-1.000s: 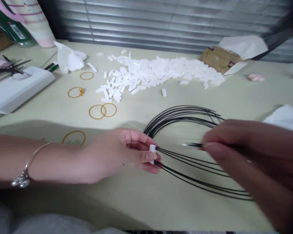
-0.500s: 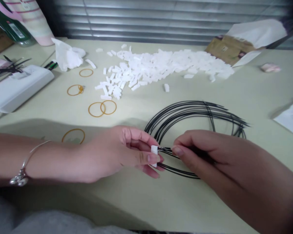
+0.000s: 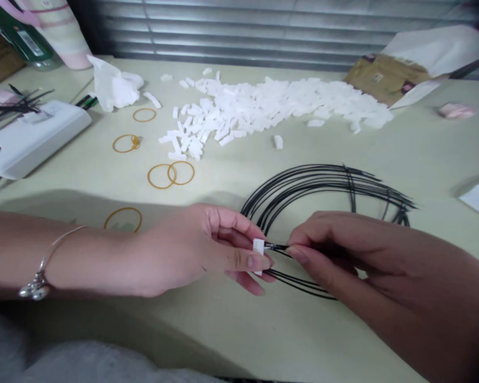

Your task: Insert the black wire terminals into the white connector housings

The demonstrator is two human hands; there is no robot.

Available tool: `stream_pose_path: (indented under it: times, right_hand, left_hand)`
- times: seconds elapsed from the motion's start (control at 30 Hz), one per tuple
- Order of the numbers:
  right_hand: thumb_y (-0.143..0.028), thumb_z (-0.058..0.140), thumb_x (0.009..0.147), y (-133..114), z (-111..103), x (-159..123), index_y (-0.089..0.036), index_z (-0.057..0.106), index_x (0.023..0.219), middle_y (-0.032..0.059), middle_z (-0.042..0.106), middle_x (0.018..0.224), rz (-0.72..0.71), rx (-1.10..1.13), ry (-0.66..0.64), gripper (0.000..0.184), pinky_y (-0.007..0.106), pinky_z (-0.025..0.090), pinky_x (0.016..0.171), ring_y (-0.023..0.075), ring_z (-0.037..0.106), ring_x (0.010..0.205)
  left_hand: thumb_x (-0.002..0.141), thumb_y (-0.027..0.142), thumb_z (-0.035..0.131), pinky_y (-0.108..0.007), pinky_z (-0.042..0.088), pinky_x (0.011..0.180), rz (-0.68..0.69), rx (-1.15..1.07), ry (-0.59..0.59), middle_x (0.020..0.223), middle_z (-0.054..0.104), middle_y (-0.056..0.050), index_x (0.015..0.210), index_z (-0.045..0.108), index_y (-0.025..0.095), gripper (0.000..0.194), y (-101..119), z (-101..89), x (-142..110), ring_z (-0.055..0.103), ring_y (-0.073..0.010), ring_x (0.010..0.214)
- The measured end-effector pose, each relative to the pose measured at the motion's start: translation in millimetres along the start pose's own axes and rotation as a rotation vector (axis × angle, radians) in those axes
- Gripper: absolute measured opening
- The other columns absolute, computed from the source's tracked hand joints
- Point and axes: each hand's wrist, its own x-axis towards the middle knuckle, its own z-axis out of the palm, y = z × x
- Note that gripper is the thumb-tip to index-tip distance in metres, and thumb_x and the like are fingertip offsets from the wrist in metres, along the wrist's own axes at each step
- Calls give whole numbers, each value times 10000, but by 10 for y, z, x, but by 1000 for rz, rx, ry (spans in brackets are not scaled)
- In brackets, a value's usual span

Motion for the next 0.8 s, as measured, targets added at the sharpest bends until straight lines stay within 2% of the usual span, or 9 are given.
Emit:
stream_pose_path:
  times: [0.2, 0.4, 0.63, 0.8]
  right_hand:
    - [-258, 471, 753, 16, 27, -11, -244, 578, 579, -39, 528, 438, -3, 62, 39, 205, 183, 319, 270, 89, 450, 324]
    - [-318, 501, 759, -31, -2, 4, -252, 581, 557, -52, 516, 430, 90, 46, -28, 227, 167, 321, 292, 86, 441, 349]
    - [-308, 474, 798, -7, -2, -11, -250, 582, 586, -56, 530, 450, 62, 47, -62, 246, 153, 327, 293, 80, 468, 364]
    - [-308, 487, 793, -13, -12, -9, -255, 584, 591, -57, 523, 455, 42, 36, -36, 230, 165, 324, 294, 81, 456, 362]
  left_hand:
    - [691, 144, 703, -249, 544, 665, -2, 39, -4, 728, 674, 1, 793, 617, 145, 133, 5, -11, 15, 652, -108, 662]
    - [695, 119, 690, -251, 541, 654, -5, 22, -5, 715, 680, 8, 776, 620, 153, 112, 4, -5, 8, 649, -105, 640]
    - [681, 80, 684, -237, 551, 616, -7, -6, 34, 672, 671, 3, 736, 615, 131, 102, 28, 37, 8, 646, -104, 616]
    - [683, 75, 682, -219, 553, 601, -12, -14, 34, 651, 666, 6, 725, 614, 127, 95, 32, 41, 5, 647, -95, 590]
